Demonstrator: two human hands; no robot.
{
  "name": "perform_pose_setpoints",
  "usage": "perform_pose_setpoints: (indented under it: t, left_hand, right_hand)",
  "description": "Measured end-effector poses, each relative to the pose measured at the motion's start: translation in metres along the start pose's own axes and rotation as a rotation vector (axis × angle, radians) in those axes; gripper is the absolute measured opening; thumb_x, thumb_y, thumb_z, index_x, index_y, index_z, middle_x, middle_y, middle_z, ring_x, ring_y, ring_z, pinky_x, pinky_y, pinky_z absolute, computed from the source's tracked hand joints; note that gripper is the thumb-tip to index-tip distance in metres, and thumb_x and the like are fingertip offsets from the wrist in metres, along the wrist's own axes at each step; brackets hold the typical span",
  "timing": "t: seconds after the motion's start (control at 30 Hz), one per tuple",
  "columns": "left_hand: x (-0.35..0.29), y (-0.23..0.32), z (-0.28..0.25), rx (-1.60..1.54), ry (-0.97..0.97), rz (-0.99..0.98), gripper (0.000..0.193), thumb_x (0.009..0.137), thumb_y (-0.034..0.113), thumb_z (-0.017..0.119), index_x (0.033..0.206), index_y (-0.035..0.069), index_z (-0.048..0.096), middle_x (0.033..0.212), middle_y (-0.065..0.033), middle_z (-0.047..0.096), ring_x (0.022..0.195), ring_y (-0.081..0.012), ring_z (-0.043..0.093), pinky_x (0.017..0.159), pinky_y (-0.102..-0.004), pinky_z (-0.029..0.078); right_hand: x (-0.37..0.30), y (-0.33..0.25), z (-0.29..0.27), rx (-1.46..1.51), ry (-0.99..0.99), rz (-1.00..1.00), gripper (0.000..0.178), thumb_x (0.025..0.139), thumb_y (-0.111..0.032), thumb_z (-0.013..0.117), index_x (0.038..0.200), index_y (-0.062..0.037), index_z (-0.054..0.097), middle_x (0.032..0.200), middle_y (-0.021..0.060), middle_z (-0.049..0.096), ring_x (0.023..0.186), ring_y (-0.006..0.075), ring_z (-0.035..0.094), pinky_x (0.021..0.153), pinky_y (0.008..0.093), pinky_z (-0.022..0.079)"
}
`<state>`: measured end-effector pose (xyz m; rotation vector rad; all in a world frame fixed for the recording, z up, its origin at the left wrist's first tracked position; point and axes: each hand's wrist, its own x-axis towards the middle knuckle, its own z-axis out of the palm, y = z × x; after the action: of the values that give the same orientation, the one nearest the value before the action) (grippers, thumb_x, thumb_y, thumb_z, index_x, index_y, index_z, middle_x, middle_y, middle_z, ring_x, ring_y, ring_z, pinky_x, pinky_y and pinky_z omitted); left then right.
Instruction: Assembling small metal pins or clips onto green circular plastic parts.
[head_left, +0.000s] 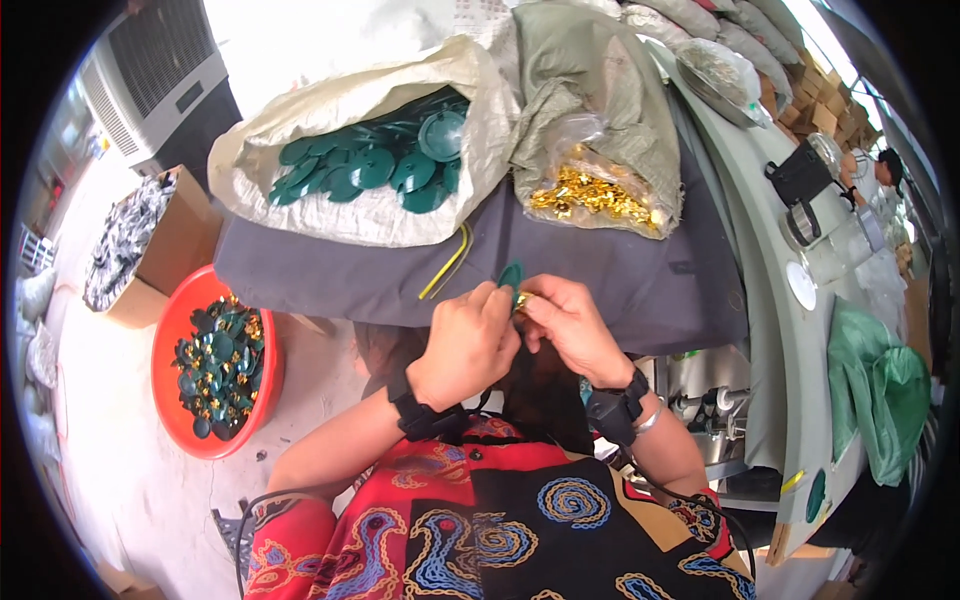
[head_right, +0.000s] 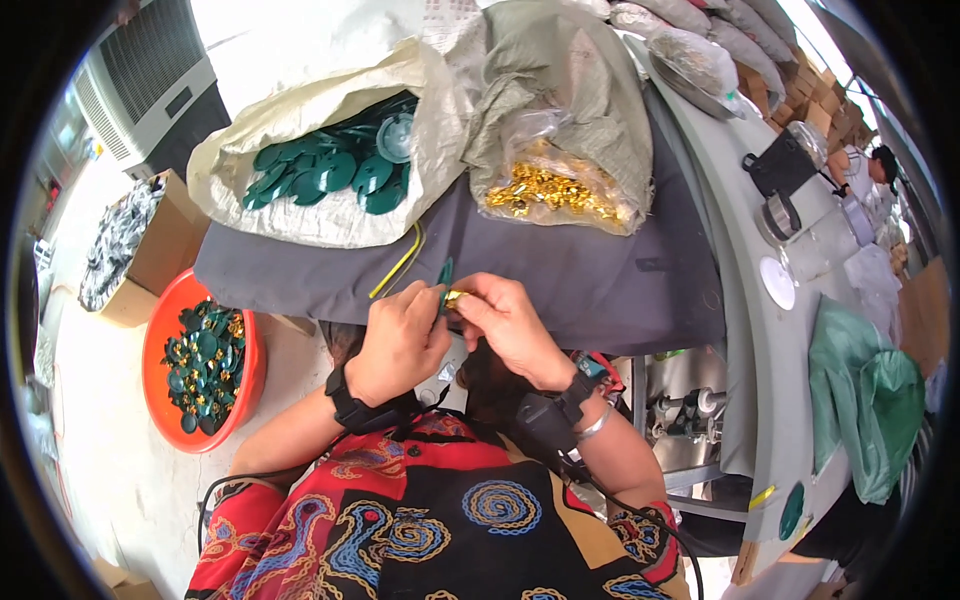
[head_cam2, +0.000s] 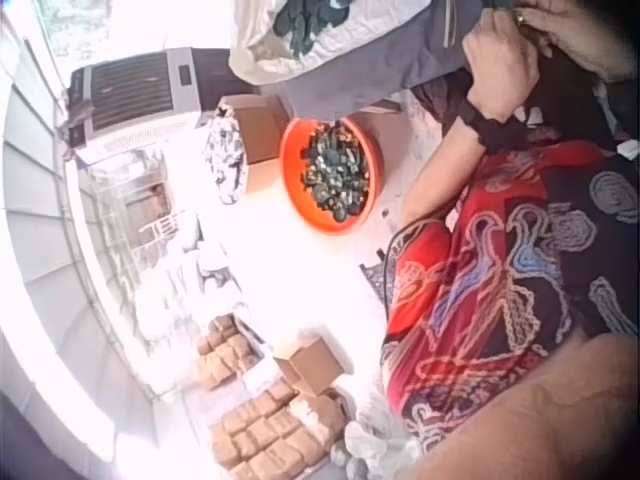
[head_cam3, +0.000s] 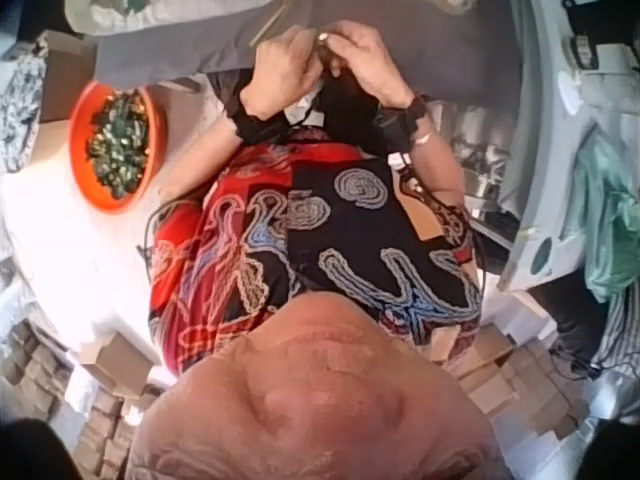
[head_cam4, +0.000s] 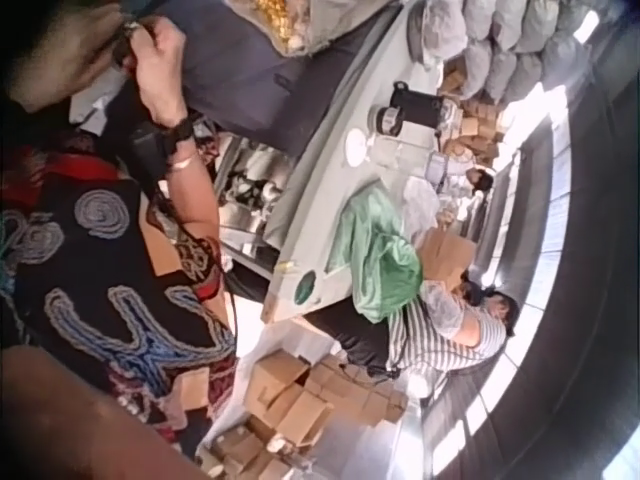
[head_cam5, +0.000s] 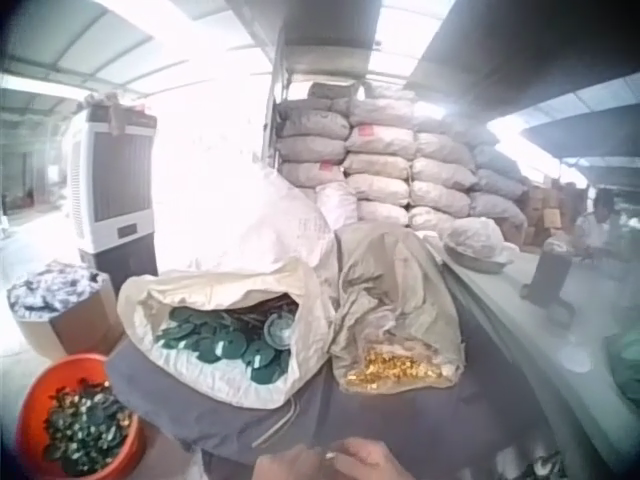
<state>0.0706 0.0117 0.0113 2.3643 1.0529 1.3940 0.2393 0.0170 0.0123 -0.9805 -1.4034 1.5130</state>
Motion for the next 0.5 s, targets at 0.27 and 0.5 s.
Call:
perform_pose_setpoints:
  t: [0.27, 0.5]
  left_hand:
    - [-0.023, -0.052, -0.045, -0.521, 0.017, -0.773, 0.009, 0.083, 0.004, 0.056, 0.090, 0.001, 0.062, 0.075, 0.0005, 0.061, 0.056, -0.0084, 0.052, 0.049, -0.0254, 0.042]
    - [-0.112, -0.182, -0.206, -0.289, 0.500, -0.823, 0.013, 0.086, 0.010, 0.056, 0.094, 0.001, 0.060, 0.076, -0.0045, 0.061, 0.059, -0.0123, 0.059, 0.050, -0.0226, 0.045]
  right_hand:
    - [0.030, 0.003, -0.010, -0.053, -0.051, 0.037, 0.030, 0.093, -0.024, 0.059, 0.106, 0.0030, 0.059, 0.084, 0.0046, 0.062, 0.066, 0.0099, 0.060, 0.060, 0.0248, 0.051]
    - [0.082, 0.005, -0.092, -0.992, 0.403, -0.151, 0.040, 0.080, -0.015, 0.068, 0.116, 0.0002, 0.058, 0.081, 0.0128, 0.066, 0.070, 0.0211, 0.063, 0.065, 0.0339, 0.051]
